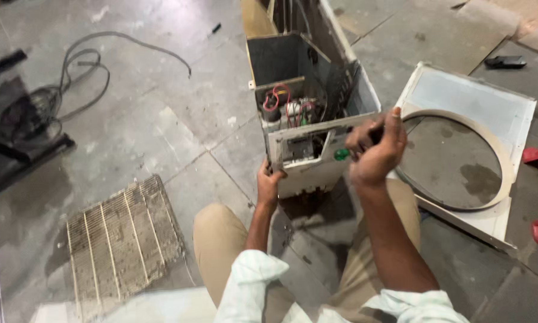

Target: The person sits on the floor of a repair workshop and disassembles an air conditioner indoor unit. They use a screwdriver to remove screws from the casing, detach the front panel and filter, and pull out internal components including the blower fan and wiring.

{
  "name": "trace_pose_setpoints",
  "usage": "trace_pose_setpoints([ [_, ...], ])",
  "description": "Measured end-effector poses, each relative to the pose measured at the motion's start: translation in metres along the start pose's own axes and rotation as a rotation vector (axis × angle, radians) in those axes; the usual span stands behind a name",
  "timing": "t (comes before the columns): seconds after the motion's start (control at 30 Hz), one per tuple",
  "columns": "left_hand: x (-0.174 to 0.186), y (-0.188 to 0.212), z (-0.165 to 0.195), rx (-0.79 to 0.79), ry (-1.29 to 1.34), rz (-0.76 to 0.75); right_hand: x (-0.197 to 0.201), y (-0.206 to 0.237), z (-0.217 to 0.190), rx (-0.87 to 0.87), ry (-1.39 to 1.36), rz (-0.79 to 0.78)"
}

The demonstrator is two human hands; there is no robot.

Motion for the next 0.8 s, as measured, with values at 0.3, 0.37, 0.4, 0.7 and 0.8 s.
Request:
trace_pose_setpoints([
  [0.3, 0.013, 0.0, -0.004, 0.126, 0.104, 0.256, 0.08, 0.06, 0.042, -0.404, 0.314, 0.105],
  [0.37, 0.012, -0.003, -0.002, 0.117, 0.114, 0.243, 0.089, 0.061, 0.05, -0.414, 0.372, 0.056],
  [0.4, 0.012, -0.005, -0.001, 0.104, 0.124, 0.234, 0.092, 0.06, 0.053, -0.405, 0.381, 0.037],
  [0.7, 0.015, -0.009, -0.005, 0.118, 0.188, 0.237, 0.096, 0.052, 0.067, -0.405, 0.414, 0.017],
  [0.8, 0.015, -0.009, -0.003, 0.143, 0.226, 0.2, 0.096, 0.052, 0.068, -0.4, 0.404, 0.013],
])
Point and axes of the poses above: each hand's wrist, its own y-axis away from the middle knuckle, its own x-axis out of the back of the hand, z = x × y, the point moved 3 cm from there along -y, towards the middle knuckle, and after that the axes turned 2 degrees about z, right-handed, at the moved point
